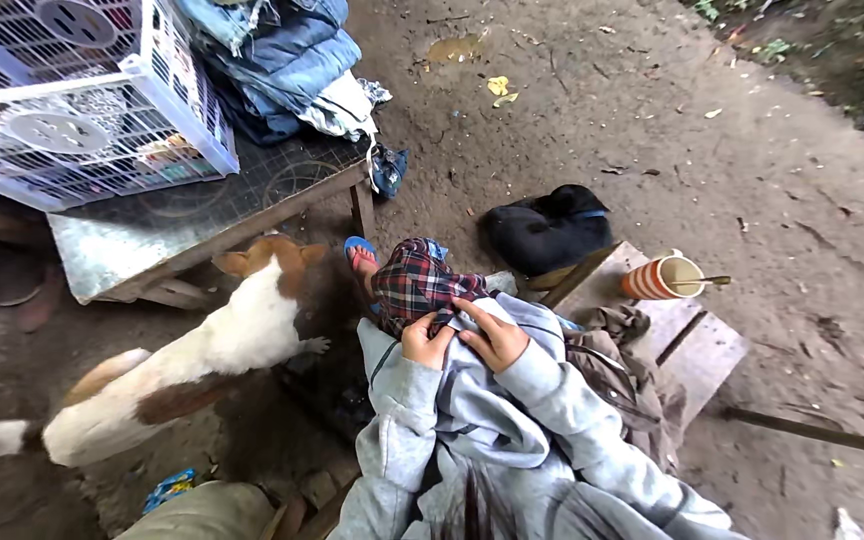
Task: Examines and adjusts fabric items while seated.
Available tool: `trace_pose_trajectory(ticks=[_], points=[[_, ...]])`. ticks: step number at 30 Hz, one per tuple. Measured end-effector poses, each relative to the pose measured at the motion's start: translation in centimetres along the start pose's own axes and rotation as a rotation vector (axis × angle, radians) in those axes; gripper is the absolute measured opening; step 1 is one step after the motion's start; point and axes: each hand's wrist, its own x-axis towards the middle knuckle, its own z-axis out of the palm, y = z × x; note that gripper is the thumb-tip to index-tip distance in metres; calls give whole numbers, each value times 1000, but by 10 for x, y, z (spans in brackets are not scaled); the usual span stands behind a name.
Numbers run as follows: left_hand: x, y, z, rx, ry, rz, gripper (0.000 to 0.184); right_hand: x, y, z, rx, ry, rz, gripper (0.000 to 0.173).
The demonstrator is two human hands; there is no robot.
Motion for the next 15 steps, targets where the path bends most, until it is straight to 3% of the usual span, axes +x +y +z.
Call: trace_pose_trajectory(ticks=[11, 15], points=[[2, 2, -3, 34, -17, -5, 20, -6, 3, -2, -7, 33, -25, 40], [1, 3, -3, 188, -42, 39, 25, -2, 12, 0, 242, 11, -43, 39]])
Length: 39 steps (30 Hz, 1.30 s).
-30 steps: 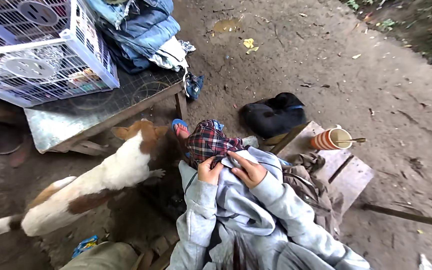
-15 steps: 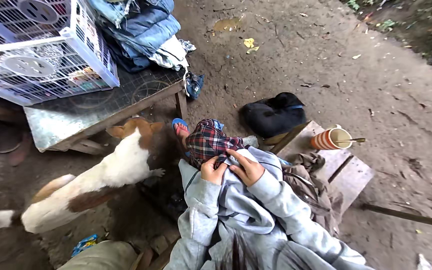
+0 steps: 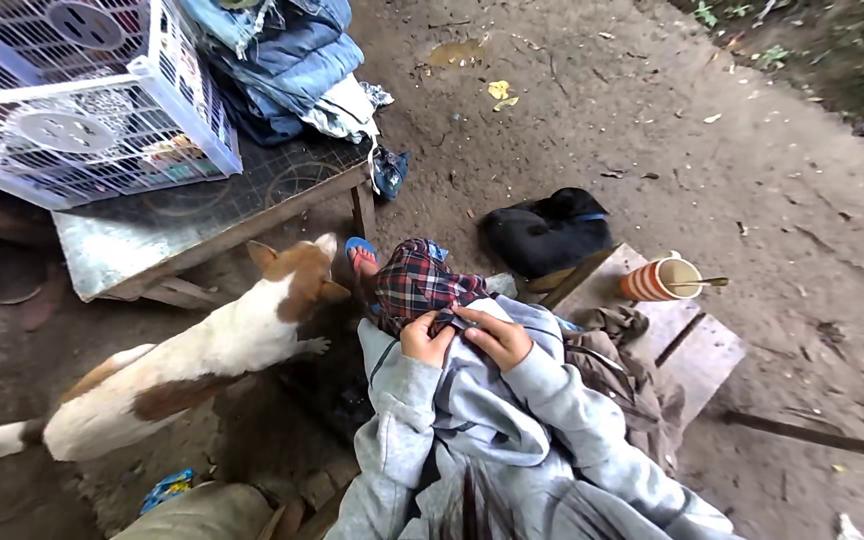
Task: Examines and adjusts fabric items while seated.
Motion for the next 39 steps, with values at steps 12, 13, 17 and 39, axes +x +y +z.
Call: trace_pose_trajectory(ticks=[12, 13, 17, 39], points=[[-2, 2, 2, -137, 82, -17, 21, -1, -3, 2, -135, 15, -35, 40], [-2, 3, 2, -179, 97, -37, 20, -2, -7, 1, -188, 11, -6, 42], [-7, 0, 6, -305, 157, -43, 20, -7, -15, 1, -265, 34, 54, 52], [-6, 0, 6, -279, 153, -37, 22, -6, -15, -7, -273, -77, 42, 51]])
